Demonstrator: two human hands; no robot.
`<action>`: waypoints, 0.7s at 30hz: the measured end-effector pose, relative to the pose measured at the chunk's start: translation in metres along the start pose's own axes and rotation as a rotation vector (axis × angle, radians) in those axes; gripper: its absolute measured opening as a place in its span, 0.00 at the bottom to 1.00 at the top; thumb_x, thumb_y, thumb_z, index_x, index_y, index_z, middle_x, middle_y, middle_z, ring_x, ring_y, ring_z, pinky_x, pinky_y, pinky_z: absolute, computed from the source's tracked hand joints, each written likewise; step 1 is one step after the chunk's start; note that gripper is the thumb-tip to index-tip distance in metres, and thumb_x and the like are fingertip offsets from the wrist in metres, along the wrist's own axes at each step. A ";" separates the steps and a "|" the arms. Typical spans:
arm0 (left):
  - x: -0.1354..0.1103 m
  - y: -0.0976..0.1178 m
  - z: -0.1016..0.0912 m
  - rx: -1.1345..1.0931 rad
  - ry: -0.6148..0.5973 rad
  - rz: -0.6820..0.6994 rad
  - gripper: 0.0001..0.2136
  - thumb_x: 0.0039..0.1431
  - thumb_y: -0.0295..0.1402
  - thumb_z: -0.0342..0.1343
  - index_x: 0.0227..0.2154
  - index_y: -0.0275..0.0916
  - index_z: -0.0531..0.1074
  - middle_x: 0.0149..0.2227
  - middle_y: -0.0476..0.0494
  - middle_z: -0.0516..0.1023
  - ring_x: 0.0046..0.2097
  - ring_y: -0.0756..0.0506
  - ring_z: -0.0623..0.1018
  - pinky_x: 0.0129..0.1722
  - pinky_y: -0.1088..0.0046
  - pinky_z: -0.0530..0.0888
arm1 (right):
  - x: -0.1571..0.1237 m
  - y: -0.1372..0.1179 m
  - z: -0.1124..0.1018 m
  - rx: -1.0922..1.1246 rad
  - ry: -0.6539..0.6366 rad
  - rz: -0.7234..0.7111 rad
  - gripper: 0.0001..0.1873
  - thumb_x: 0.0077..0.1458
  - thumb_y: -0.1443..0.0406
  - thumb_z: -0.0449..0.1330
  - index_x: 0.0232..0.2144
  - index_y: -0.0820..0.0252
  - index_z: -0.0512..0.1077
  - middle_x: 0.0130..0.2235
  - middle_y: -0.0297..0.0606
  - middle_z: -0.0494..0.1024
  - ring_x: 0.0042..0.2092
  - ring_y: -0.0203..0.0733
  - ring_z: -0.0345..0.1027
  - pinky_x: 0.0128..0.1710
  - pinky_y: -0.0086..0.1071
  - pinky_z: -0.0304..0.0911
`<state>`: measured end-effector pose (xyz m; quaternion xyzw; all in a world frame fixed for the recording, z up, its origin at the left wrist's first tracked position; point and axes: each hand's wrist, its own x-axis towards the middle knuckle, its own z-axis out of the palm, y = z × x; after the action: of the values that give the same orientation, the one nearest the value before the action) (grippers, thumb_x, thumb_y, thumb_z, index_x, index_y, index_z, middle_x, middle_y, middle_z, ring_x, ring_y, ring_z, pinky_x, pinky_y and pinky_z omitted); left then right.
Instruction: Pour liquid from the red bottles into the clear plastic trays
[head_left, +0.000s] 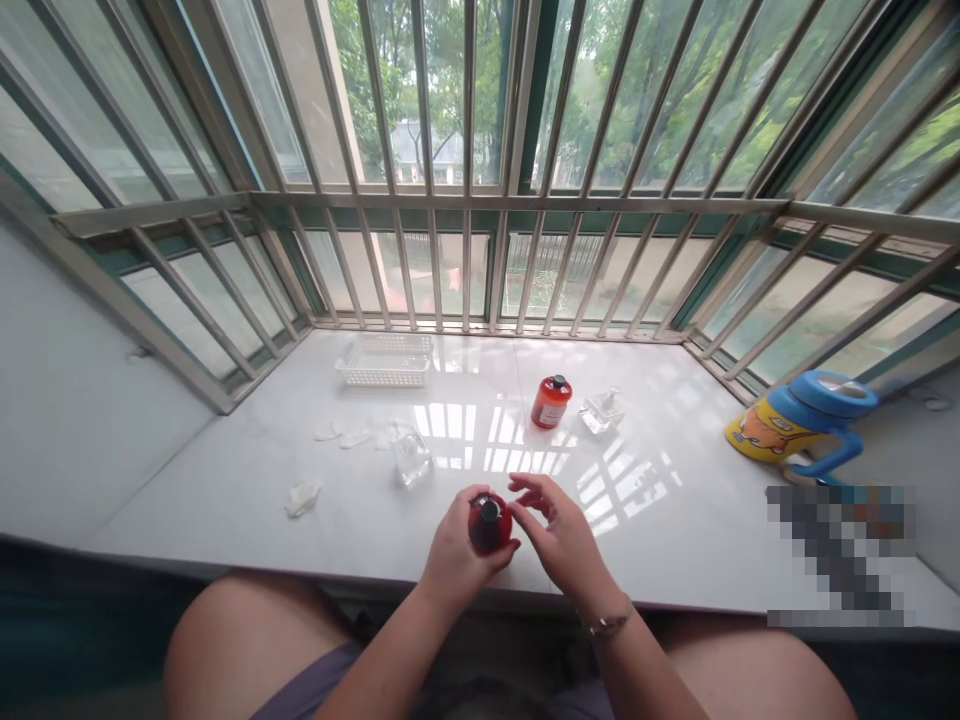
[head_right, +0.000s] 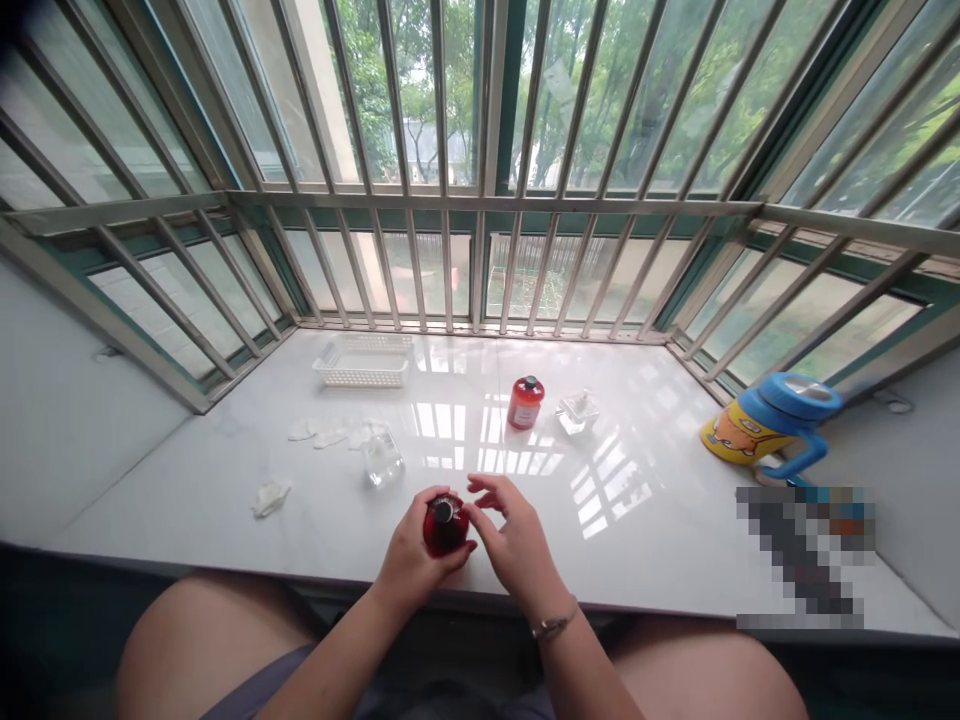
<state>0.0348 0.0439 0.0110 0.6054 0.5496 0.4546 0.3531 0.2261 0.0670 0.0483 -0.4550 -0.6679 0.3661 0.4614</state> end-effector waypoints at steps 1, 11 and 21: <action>0.000 0.000 0.001 0.007 0.010 0.005 0.33 0.49 0.36 0.76 0.58 0.44 0.71 0.57 0.41 0.82 0.58 0.35 0.83 0.62 0.52 0.78 | -0.001 0.002 -0.001 0.000 0.030 0.003 0.14 0.71 0.58 0.62 0.56 0.50 0.76 0.51 0.41 0.81 0.47 0.45 0.79 0.50 0.42 0.77; 0.001 0.002 0.003 0.031 0.047 0.015 0.25 0.56 0.35 0.68 0.56 0.42 0.72 0.52 0.38 0.85 0.51 0.36 0.86 0.53 0.54 0.83 | -0.010 -0.031 0.040 -0.184 0.100 -0.137 0.25 0.60 0.67 0.71 0.59 0.50 0.74 0.50 0.42 0.81 0.51 0.53 0.77 0.53 0.49 0.77; -0.001 0.001 0.002 -0.011 0.005 -0.026 0.30 0.52 0.33 0.71 0.59 0.45 0.71 0.56 0.40 0.83 0.54 0.37 0.85 0.53 0.58 0.83 | -0.003 -0.034 0.015 -0.081 -0.069 -0.063 0.34 0.61 0.71 0.64 0.67 0.49 0.64 0.59 0.43 0.77 0.56 0.47 0.78 0.60 0.45 0.77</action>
<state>0.0366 0.0431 0.0111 0.5952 0.5558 0.4544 0.3610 0.2035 0.0524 0.0740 -0.4391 -0.7115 0.3396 0.4308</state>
